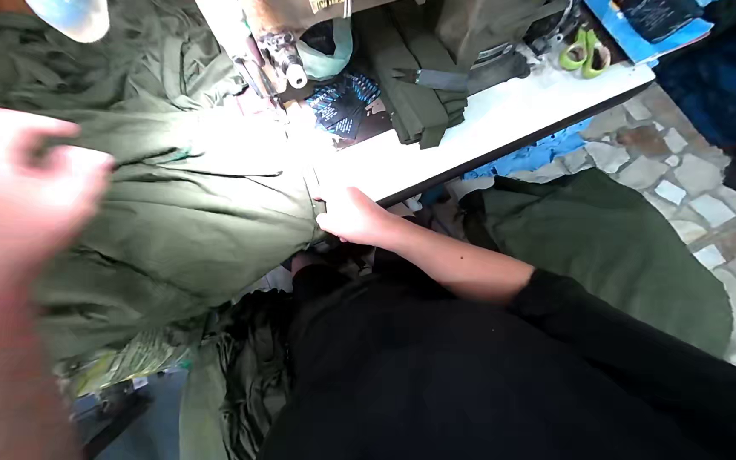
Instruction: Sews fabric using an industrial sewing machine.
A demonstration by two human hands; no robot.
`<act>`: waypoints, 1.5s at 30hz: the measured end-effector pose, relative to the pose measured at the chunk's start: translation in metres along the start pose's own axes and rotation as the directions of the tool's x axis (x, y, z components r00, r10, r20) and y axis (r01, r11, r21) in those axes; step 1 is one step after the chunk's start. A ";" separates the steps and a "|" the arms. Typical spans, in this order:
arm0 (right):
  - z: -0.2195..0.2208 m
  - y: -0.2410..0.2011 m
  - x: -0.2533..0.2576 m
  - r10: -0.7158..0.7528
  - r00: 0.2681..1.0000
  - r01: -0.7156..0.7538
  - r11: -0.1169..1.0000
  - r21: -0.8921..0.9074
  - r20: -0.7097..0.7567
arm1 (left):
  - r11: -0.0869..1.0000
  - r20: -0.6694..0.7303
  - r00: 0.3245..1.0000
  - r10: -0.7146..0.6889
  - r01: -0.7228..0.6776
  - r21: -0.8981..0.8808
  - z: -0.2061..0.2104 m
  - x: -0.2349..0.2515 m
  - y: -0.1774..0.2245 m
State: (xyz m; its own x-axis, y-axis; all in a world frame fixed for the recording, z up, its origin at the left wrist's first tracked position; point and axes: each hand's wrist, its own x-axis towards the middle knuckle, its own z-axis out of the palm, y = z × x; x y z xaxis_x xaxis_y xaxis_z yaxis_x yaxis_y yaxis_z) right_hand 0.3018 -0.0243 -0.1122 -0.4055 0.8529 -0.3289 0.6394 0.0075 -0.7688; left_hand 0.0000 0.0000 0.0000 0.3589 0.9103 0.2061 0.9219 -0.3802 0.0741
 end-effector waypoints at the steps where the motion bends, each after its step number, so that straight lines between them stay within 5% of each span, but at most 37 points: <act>1: -0.002 0.004 0.001 -0.044 0.999 0.044 0.998 -0.038 -0.005 | 0.992 0.006 0.993 0.120 -0.120 -0.049 0.030 -0.003 0.043; 4: -0.017 0.009 0.010 -0.138 0.990 0.141 0.977 -0.159 0.028 | 0.948 0.099 0.961 0.258 -0.232 -0.220 0.119 -0.020 0.121; 7: -0.036 0.007 0.037 -0.186 0.982 0.177 0.949 -0.263 -0.012 | 0.918 -0.143 0.959 0.244 -0.276 -0.286 0.176 -0.033 0.126; 10: -0.048 0.005 0.079 -0.237 0.944 0.140 0.919 -0.369 -0.231 | 0.912 -0.171 0.975 0.142 -0.196 -0.361 0.171 -0.034 0.127; 14: -0.048 0.013 0.096 -0.354 0.907 0.222 0.861 -0.458 -0.226 | 0.857 -0.230 0.973 -0.020 -0.102 -0.506 0.141 -0.027 0.129; 16: -0.037 0.024 0.078 -0.545 0.792 0.401 0.803 -0.441 -0.273 | 0.815 -0.268 0.961 -0.073 -0.097 -0.571 0.135 -0.025 0.126; 19: -0.024 0.034 0.055 -0.783 0.527 0.664 0.622 -0.415 -0.331 | 0.773 -0.276 0.958 -0.081 -0.115 -0.624 0.135 -0.024 0.124; 21: -0.022 0.034 0.055 -0.816 0.485 0.681 0.578 -0.450 -0.314 | 0.770 -0.274 0.959 -0.072 -0.120 -0.626 0.135 -0.023 0.124; 28: -0.028 0.041 0.069 -0.808 0.555 0.622 0.562 -0.545 -0.200 | 0.760 -0.184 0.983 0.020 -0.135 -0.635 0.130 -0.011 0.112; 35: -0.020 0.058 0.066 -0.763 0.625 0.570 0.590 -0.573 -0.164 | 0.949 -0.128 0.986 0.103 -0.136 -0.283 0.134 0.093 0.064; 45: -0.032 0.057 0.073 -0.699 0.689 0.520 0.661 -0.540 -0.192 | 0.996 0.133 0.989 -0.069 0.075 -0.040 0.167 0.123 0.052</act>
State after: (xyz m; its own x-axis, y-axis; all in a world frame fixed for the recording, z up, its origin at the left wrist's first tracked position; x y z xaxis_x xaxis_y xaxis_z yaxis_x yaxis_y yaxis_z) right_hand 0.3300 0.0552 -0.1628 -0.6008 0.6825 0.4162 0.5647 0.7308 -0.3834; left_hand 0.1168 0.1190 -0.1338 0.3104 0.9481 0.0685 0.9397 -0.3169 0.1289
